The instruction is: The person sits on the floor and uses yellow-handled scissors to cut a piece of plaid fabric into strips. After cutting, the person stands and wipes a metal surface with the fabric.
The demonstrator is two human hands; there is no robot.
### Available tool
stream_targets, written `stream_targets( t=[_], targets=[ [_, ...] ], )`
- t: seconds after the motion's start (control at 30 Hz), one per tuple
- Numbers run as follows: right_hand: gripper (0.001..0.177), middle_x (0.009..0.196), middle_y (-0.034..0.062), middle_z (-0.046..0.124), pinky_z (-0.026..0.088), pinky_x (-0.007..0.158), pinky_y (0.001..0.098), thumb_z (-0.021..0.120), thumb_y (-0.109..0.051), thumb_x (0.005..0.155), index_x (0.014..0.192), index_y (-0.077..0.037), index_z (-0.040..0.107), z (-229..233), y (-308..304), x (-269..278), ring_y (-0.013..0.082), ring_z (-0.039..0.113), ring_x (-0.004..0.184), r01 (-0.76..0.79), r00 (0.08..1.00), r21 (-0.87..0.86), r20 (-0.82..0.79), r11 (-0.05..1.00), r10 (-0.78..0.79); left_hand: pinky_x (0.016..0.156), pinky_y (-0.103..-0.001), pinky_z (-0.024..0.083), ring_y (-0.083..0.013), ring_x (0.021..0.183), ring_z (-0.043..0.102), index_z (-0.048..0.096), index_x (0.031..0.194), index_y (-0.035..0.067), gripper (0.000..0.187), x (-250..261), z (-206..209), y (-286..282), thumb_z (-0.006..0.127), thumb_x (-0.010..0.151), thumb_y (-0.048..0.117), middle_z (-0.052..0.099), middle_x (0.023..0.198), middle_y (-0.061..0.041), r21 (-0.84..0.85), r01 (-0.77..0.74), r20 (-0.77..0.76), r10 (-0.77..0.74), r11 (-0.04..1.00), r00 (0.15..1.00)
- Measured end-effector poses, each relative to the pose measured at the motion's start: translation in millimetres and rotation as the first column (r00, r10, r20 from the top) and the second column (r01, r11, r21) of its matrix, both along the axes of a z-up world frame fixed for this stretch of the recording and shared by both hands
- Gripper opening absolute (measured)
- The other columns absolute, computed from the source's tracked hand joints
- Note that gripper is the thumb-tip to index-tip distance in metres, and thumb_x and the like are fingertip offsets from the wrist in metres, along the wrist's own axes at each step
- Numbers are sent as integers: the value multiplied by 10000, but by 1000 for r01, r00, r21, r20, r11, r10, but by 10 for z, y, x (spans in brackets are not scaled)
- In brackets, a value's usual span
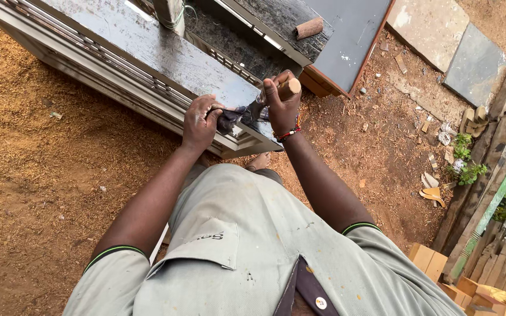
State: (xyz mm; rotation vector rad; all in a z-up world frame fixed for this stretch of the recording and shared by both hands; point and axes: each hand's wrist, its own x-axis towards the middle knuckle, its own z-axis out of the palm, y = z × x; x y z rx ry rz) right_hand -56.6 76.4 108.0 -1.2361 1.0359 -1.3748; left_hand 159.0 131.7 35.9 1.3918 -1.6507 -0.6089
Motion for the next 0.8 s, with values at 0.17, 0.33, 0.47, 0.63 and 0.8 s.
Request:
stream_targets(
  t=[0.17,0.33,0.47,0.63,0.8],
  targets=[
    [257,767,-1,577,496,602,230,704,-175,1040,933,-109,479,0,1,-35,76,587,674,-3,1000,10,13,1000,3,758,-469,518,-313,862,669,620,1009,58,143,-29,63,90,585,1032,195,668,902,-131,314,25,-51,-9,949,999],
    [224,870,9,588,527,676,249,688,-100,1078,972,-105,490,-46,-5,-82,91,623,767,38,998,25,-48,999,-36,657,-495,525,-347,755,672,613,1018,59,83,166,76,71,592,965,118,666,858,-144,299,52,121,-92,953,988],
    [230,890,10,595,527,638,276,698,-100,1067,1025,-109,472,59,-9,-109,109,628,747,119,993,61,-4,991,-119,640,-446,573,-318,760,694,602,1061,77,123,106,19,51,565,944,81,671,893,-132,356,88,134,-144,930,980],
    [237,857,39,555,504,676,294,666,-113,1167,1067,-89,452,468,54,-168,126,568,708,-12,983,-56,184,998,22,660,-433,576,-301,754,697,613,1061,81,104,125,-21,85,559,972,85,677,894,-132,344,100,121,-150,934,981],
    [214,828,50,576,538,669,316,647,-121,1123,1065,-95,443,574,16,-142,124,606,717,6,983,-261,178,965,42,706,-462,567,-321,776,701,614,1033,60,74,96,9,136,557,994,86,680,885,-145,342,110,138,-166,933,976]
  ],
)
